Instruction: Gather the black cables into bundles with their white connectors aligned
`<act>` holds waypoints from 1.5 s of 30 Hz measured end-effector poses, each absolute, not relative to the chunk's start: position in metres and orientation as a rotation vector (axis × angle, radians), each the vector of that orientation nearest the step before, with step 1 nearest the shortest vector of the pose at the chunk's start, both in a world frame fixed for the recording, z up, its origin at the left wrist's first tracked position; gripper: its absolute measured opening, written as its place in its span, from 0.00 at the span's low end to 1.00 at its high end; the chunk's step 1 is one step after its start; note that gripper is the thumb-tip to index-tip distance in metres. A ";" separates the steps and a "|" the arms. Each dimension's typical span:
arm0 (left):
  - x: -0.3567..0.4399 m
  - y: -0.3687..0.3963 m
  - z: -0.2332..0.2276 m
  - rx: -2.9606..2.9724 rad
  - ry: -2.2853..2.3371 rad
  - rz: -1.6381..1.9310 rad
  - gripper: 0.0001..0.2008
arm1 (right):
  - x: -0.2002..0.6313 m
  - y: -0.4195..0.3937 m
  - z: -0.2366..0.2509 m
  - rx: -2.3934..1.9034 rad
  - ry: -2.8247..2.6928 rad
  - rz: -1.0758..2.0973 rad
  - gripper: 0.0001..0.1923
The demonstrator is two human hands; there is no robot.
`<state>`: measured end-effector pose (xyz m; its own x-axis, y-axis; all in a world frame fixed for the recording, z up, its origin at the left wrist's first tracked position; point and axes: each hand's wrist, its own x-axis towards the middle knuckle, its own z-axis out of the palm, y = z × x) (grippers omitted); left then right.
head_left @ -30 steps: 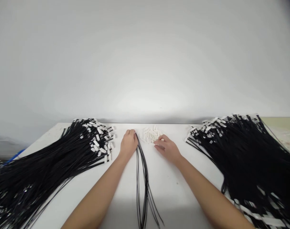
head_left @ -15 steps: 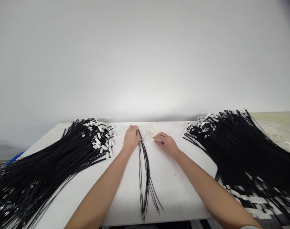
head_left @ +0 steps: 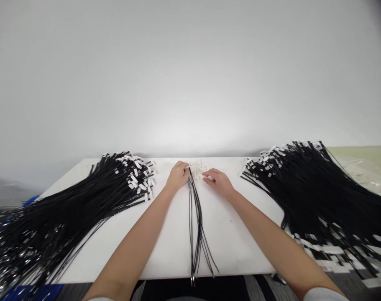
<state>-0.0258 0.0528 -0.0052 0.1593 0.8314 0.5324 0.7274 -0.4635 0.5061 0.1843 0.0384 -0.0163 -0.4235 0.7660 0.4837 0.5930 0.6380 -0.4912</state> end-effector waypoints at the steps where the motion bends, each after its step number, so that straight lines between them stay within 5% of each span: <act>1: -0.027 0.051 -0.005 2.277 1.507 1.190 0.10 | 0.183 0.038 -0.017 -1.059 -2.168 0.292 0.11; 8: -0.026 0.041 -0.007 1.786 1.282 1.174 0.08 | 0.178 0.026 -0.013 -1.153 -2.097 0.104 0.12; 15: -0.005 0.017 0.003 1.072 0.880 1.036 0.13 | 0.163 0.008 -0.008 -1.125 -1.899 0.241 0.11; 22: 0.018 -0.003 0.004 0.708 0.855 1.103 0.09 | 0.145 -0.013 -0.007 -1.153 -1.555 0.396 0.12; 38: 0.009 -0.013 0.003 0.725 0.814 1.058 0.01 | 0.139 -0.024 -0.004 -1.030 -1.472 0.788 0.17; 45: 0.013 -0.018 0.004 0.889 0.836 1.030 0.13 | 0.137 -0.025 -0.003 -1.011 -1.486 0.813 0.15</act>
